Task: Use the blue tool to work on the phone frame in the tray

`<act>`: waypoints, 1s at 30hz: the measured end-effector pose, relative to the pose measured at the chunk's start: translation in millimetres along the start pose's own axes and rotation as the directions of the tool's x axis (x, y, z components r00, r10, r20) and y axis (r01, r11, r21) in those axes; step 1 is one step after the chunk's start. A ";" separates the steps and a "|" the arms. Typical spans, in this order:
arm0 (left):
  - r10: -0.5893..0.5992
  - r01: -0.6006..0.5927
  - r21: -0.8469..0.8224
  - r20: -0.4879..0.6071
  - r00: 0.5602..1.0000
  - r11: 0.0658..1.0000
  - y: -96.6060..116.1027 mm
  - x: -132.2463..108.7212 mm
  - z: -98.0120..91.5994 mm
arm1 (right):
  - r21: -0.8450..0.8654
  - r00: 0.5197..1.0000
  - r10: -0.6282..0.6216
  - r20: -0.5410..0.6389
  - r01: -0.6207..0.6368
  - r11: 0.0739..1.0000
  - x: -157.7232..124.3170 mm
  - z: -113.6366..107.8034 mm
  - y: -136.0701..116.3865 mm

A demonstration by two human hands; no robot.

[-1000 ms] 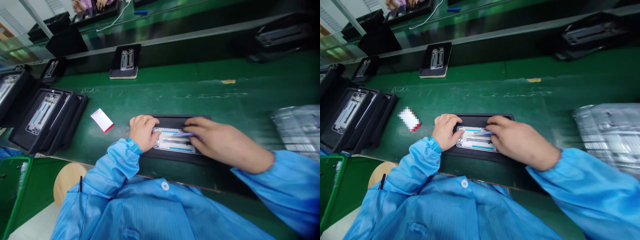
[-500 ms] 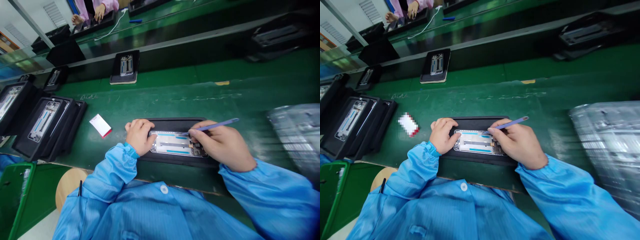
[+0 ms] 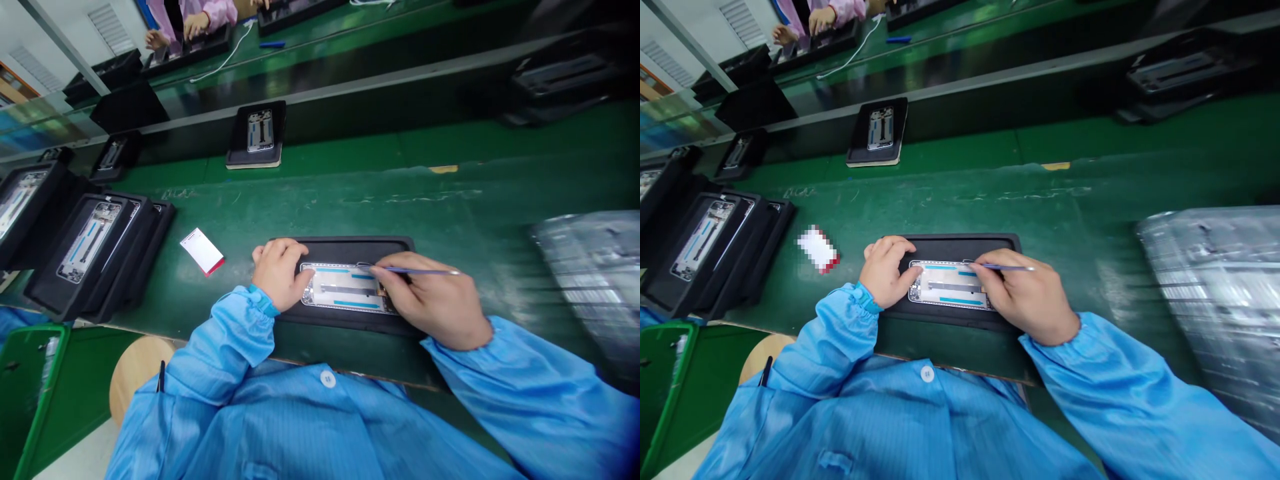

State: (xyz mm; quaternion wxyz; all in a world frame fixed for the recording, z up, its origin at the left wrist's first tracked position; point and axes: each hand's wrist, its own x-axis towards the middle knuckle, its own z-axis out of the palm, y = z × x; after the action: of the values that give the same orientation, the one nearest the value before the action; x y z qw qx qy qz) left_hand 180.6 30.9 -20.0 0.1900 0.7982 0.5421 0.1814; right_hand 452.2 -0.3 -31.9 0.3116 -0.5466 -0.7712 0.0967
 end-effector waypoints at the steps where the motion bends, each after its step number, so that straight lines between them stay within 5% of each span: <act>1: -0.006 0.006 0.001 0.006 1.000 1.000 -0.1 0.1 0.0 | 0.001 0.998 -0.053 -0.020 0.053 0.999 -0.8 1.3 0.9; 4: -0.017 0.017 0.000 0.017 1.000 1.000 -0.5 0.4 0.1 | -0.019 0.986 -0.144 -0.085 0.143 0.990 -1.4 4.6 4.1; 10: -0.021 0.021 -0.013 0.007 1.000 1.000 -1.7 0.4 1.3 | -0.088 0.987 -0.034 -0.154 0.021 0.996 0.2 5.4 4.8; 19: -0.011 0.011 -0.024 -0.018 1.000 1.000 -3.7 0.9 3.8 | -0.021 0.993 -0.040 -0.112 0.038 0.999 2.2 10.3 3.5; 25: -0.037 0.023 -0.074 -0.191 0.981 0.997 -9.8 -5.9 8.4 | 0.073 0.970 -0.059 -0.236 0.079 0.994 -13.5 -17.0 -6.7; 27: -0.069 0.042 -0.101 -0.282 0.957 0.994 -17.2 -10.5 9.2 | 0.049 0.977 -0.149 -0.149 0.158 0.986 -31.7 -26.5 -17.6; 30: -0.101 0.044 -0.170 -0.341 0.935 0.984 -30.6 -15.3 10.3 | -0.049 0.935 -0.292 0.200 0.307 0.950 -56.9 -21.5 -37.3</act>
State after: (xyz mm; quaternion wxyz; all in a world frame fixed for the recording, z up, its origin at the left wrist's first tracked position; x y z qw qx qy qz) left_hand 156.0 25.9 -45.5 0.1609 0.7151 0.5801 0.3553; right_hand 447.5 -70.1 -18.1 0.2256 -0.4228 -0.8750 0.0691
